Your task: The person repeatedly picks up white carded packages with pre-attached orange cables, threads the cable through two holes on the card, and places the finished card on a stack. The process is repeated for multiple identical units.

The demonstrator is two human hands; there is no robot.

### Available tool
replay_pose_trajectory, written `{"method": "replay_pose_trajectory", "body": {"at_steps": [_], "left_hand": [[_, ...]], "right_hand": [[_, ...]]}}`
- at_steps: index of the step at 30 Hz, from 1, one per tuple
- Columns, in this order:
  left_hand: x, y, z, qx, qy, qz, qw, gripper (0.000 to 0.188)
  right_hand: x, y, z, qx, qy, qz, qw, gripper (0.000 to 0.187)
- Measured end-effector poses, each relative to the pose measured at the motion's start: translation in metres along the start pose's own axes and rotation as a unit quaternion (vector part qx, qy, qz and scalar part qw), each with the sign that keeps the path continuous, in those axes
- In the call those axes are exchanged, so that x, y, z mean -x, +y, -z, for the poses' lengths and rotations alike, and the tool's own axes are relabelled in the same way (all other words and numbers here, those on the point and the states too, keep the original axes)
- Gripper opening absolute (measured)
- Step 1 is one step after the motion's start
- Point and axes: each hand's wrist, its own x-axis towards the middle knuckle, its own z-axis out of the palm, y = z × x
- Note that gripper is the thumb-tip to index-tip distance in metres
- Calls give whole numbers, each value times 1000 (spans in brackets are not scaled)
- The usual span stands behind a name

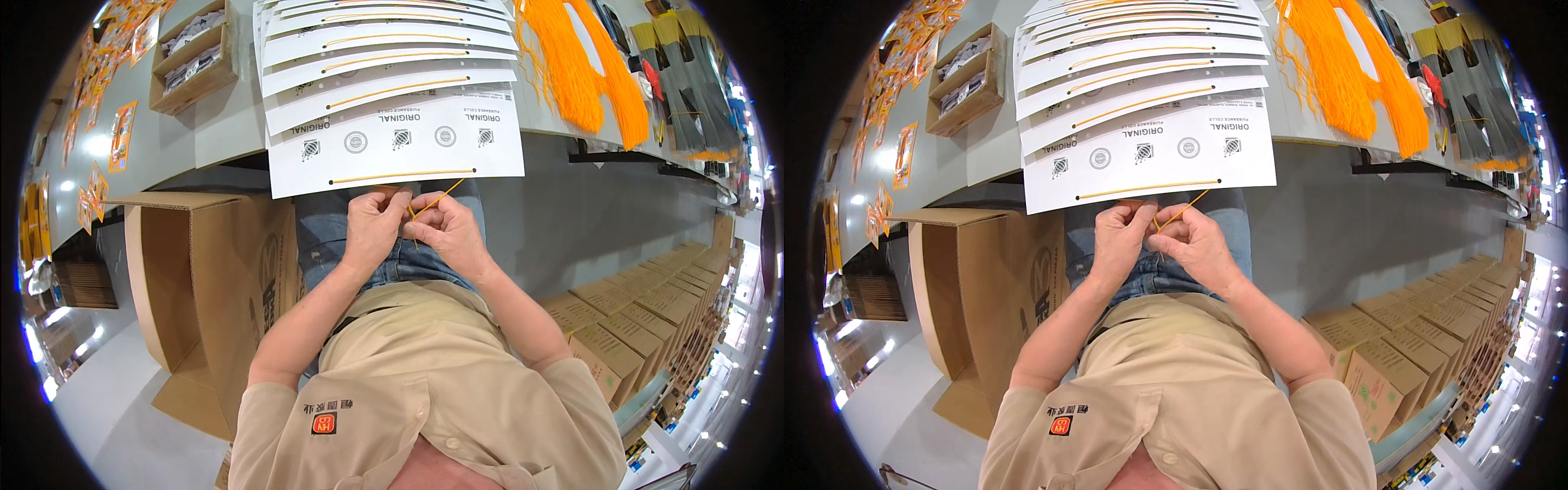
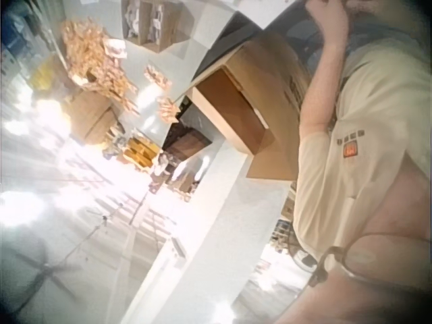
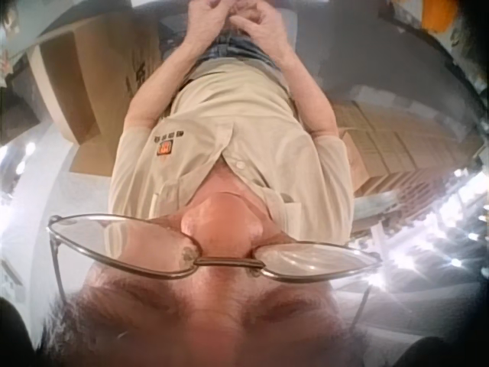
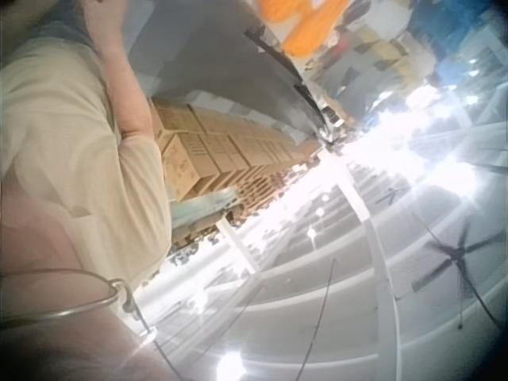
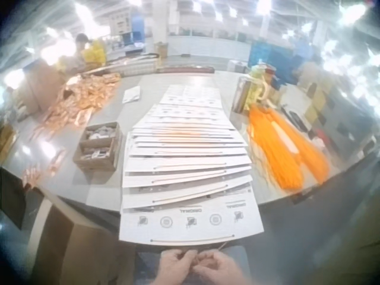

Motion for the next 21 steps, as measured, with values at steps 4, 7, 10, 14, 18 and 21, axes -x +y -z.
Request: {"method": "replay_pose_trajectory", "body": {"at_steps": [4,7,10,14,18,21], "left_hand": [[-6,-2,-3,-15,25,8,1000,19],[-1,-2,6,-63,-35,35,997,20],[7,-1,9,-45,-60,-26,997,21],[6,-9,2,39,-28,-46,998,19],[-8,-18,-2,134,22,29,990,14],[-9,-19,3,108,62,34,992,13]], "right_hand": [[12,-1,-14,94,65,-2,993,16],[14,-6,-14,210,82,104,969,14],[3,-12,-7,266,88,213,936,12],[-1,-16,-4,244,106,190,945,14],[5,-11,-8,205,92,207,952,12],[7,-3,1,212,88,172,958,12]]}}
